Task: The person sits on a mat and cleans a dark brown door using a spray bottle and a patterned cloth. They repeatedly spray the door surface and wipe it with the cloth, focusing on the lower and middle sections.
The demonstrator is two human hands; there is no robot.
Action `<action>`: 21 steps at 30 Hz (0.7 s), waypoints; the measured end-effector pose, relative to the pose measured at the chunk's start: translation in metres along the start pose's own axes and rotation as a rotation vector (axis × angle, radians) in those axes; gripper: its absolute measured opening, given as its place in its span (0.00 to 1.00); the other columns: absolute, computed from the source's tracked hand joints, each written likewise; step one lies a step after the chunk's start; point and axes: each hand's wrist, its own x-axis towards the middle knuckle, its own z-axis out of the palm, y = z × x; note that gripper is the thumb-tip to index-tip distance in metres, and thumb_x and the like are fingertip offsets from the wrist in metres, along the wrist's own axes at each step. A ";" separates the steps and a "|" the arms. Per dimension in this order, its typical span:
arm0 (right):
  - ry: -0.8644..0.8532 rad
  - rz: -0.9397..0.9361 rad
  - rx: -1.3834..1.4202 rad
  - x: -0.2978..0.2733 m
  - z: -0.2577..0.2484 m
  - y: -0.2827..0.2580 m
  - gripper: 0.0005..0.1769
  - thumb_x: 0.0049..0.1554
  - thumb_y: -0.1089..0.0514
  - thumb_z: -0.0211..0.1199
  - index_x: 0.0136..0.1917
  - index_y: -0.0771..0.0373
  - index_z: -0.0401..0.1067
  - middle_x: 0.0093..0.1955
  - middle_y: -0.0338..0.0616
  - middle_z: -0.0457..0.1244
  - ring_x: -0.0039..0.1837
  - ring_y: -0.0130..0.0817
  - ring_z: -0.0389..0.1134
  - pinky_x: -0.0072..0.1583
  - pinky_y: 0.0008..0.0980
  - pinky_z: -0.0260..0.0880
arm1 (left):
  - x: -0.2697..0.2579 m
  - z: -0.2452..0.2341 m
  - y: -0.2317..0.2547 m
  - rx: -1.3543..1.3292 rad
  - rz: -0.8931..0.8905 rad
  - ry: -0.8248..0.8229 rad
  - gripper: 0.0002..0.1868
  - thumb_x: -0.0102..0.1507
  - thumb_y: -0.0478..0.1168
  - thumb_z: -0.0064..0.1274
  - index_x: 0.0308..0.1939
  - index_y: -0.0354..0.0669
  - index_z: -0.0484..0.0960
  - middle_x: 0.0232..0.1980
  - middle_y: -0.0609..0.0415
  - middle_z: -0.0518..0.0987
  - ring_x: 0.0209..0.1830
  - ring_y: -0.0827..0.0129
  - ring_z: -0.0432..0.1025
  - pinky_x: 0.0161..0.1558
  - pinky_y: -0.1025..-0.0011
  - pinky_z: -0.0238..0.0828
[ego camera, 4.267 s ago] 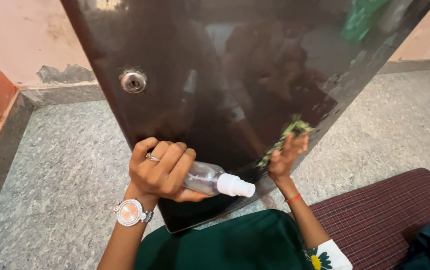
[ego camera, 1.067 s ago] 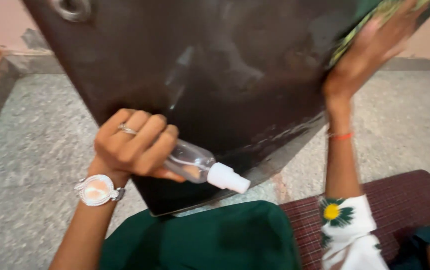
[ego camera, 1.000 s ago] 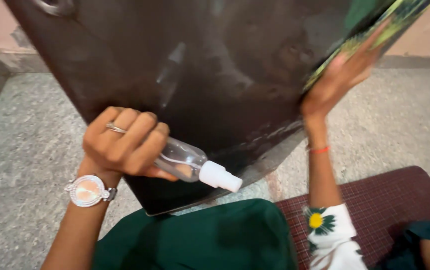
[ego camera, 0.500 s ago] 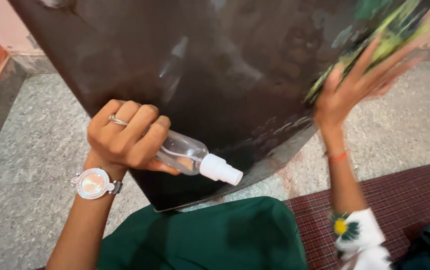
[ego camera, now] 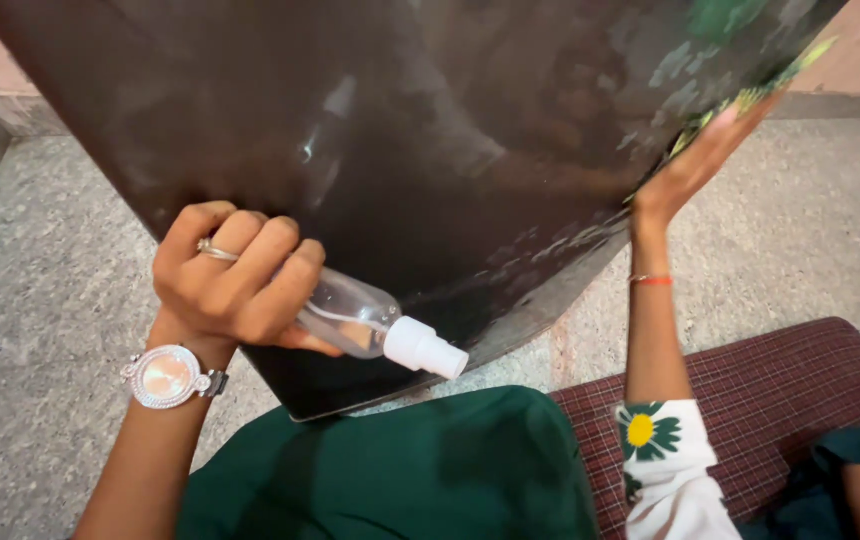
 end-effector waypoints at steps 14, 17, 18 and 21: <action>-0.031 0.107 -0.277 -0.214 0.023 -0.079 0.37 0.75 0.43 0.31 0.86 0.69 0.33 0.89 0.59 0.30 0.90 0.53 0.29 0.86 0.47 0.26 | 0.004 -0.004 -0.001 -0.031 -0.022 0.027 0.36 0.68 0.70 0.43 0.30 0.40 0.79 0.30 0.52 0.74 0.30 0.60 0.71 0.39 0.65 0.68; -0.117 -0.070 -0.246 -0.202 0.031 -0.141 0.40 0.74 0.39 0.31 0.86 0.67 0.31 0.90 0.58 0.28 0.90 0.54 0.27 0.85 0.52 0.23 | 0.004 -0.006 -0.001 -0.045 -0.026 0.019 0.35 0.68 0.70 0.44 0.30 0.40 0.79 0.30 0.52 0.74 0.30 0.60 0.71 0.40 0.64 0.69; -0.134 -0.121 -0.270 -0.190 0.037 -0.159 0.41 0.73 0.38 0.32 0.87 0.65 0.33 0.90 0.57 0.29 0.91 0.54 0.27 0.84 0.52 0.23 | 0.004 -0.006 -0.001 -0.049 -0.025 0.016 0.35 0.68 0.69 0.44 0.30 0.40 0.79 0.31 0.52 0.73 0.30 0.60 0.71 0.40 0.64 0.69; -0.195 -0.355 -0.366 -0.132 0.048 -0.205 0.40 0.72 0.37 0.31 0.87 0.62 0.37 0.90 0.54 0.31 0.88 0.54 0.29 0.84 0.55 0.26 | 0.006 -0.005 -0.003 -0.062 -0.022 0.032 0.35 0.67 0.70 0.44 0.29 0.41 0.79 0.30 0.52 0.74 0.30 0.61 0.71 0.39 0.65 0.67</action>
